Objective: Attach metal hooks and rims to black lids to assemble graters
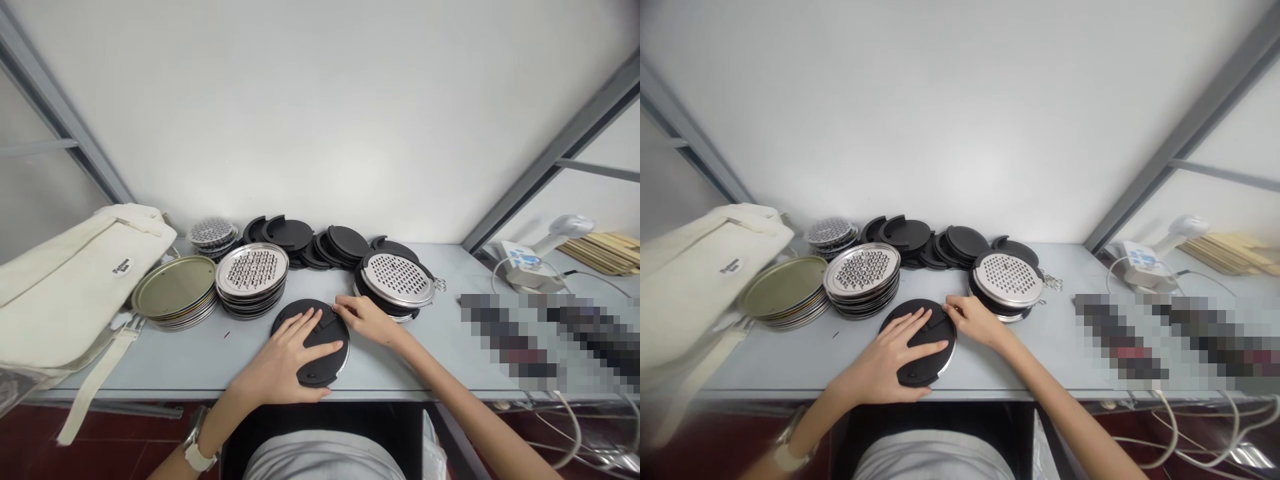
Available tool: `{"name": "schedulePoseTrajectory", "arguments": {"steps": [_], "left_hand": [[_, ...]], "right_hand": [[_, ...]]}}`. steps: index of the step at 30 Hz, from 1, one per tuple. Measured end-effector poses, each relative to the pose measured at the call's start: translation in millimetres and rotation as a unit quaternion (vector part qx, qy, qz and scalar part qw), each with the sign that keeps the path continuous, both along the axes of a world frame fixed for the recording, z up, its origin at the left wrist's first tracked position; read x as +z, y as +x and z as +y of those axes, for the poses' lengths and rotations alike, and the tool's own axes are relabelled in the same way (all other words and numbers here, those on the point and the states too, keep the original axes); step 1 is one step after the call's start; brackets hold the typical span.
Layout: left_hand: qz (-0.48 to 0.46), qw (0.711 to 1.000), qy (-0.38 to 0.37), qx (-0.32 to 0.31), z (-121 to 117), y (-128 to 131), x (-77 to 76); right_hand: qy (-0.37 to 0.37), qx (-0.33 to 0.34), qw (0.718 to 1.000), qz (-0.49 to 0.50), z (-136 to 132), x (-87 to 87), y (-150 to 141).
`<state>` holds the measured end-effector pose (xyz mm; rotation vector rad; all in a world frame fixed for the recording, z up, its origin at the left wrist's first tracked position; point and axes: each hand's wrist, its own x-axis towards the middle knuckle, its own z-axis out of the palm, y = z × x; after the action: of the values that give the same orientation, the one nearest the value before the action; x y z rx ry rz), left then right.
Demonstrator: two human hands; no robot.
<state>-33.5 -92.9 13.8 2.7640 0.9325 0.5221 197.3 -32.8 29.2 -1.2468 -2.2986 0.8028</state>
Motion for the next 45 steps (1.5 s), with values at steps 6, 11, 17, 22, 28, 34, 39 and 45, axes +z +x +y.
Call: {"name": "schedulePoseTrajectory", "arguments": {"steps": [6,11,17,22,28,34,39,45], "left_hand": [[0.001,1.000,-0.001,0.004,-1,0,1.6],[-0.003,1.000,0.000,0.008,-1,1,0.9],[-0.003,1.000,-0.001,0.015,-2,1,0.6],[-0.007,1.000,-0.002,0.018,-2,2,0.7],[-0.013,1.000,-0.001,0.018,-2,2,0.7],[-0.018,1.000,0.000,0.017,-2,2,-0.4],[-0.026,0.999,-0.002,0.019,-2,1,-1.7],[-0.030,0.999,-0.001,0.021,-2,1,-3.2]], "right_hand": [[0.009,-0.010,1.000,-0.013,2,-7.3,-4],[0.011,-0.009,0.999,-0.029,1,-7.5,-3],[0.012,-0.012,1.000,-0.017,-1,-9.3,-2],[0.012,-0.013,1.000,-0.016,-2,-12.1,-1],[0.018,-0.015,0.999,-0.025,-4,-12.6,-1],[0.023,-0.020,0.999,-0.040,-5,-12.7,-2],[0.018,-0.028,0.998,-0.054,-5,-14.1,-2],[0.021,-0.036,0.997,-0.058,-7,-15.7,-3]]}}
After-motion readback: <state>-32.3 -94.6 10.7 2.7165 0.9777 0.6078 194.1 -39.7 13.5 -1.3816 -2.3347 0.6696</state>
